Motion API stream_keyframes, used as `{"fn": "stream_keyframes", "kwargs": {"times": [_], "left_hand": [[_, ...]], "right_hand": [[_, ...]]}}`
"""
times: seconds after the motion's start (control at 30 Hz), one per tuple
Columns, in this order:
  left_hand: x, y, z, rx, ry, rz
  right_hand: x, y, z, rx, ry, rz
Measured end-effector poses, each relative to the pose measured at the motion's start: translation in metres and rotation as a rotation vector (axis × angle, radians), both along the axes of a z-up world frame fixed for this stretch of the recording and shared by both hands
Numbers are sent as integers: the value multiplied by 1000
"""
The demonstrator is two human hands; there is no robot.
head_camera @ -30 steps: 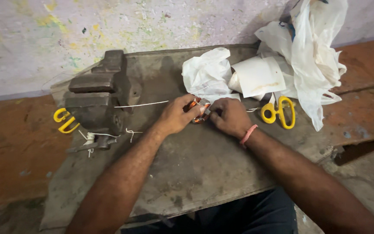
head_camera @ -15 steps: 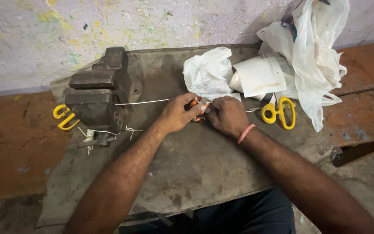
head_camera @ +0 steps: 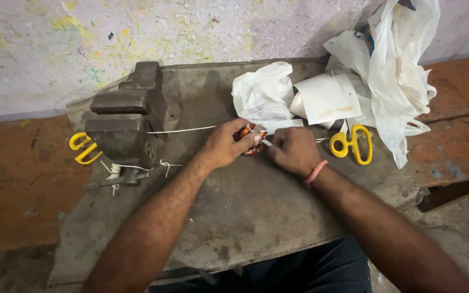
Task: The person cuts small strips of white paper with yellow-handled scissors and wraps them around a copper-wound coil held in a bench vise. The person repeats this process multiple times, securing each strip by hand.
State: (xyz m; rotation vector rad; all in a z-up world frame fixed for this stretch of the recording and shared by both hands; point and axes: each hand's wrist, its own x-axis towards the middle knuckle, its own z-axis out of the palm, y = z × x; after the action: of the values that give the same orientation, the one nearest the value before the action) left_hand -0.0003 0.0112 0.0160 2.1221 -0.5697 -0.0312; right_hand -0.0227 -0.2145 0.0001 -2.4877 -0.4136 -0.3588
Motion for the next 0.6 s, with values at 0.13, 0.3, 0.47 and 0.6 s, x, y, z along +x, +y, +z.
{"fn": "stream_keyframes", "kwargs": {"times": [0.13, 0.3, 0.47, 0.6], "left_hand": [[2, 0, -2, -137, -100, -35], [-14, -6, 13, -217, -460, 205], [-34, -15, 17, -276, -472, -223], [-26, -16, 8, -376, -420, -146]], "right_hand": [[-7, -13, -3, 195, 33, 39], [-25, -19, -2, 707, 79, 199], [-44, 0, 0, 596, 53, 269], [-52, -6, 14, 536, -3, 99]]}}
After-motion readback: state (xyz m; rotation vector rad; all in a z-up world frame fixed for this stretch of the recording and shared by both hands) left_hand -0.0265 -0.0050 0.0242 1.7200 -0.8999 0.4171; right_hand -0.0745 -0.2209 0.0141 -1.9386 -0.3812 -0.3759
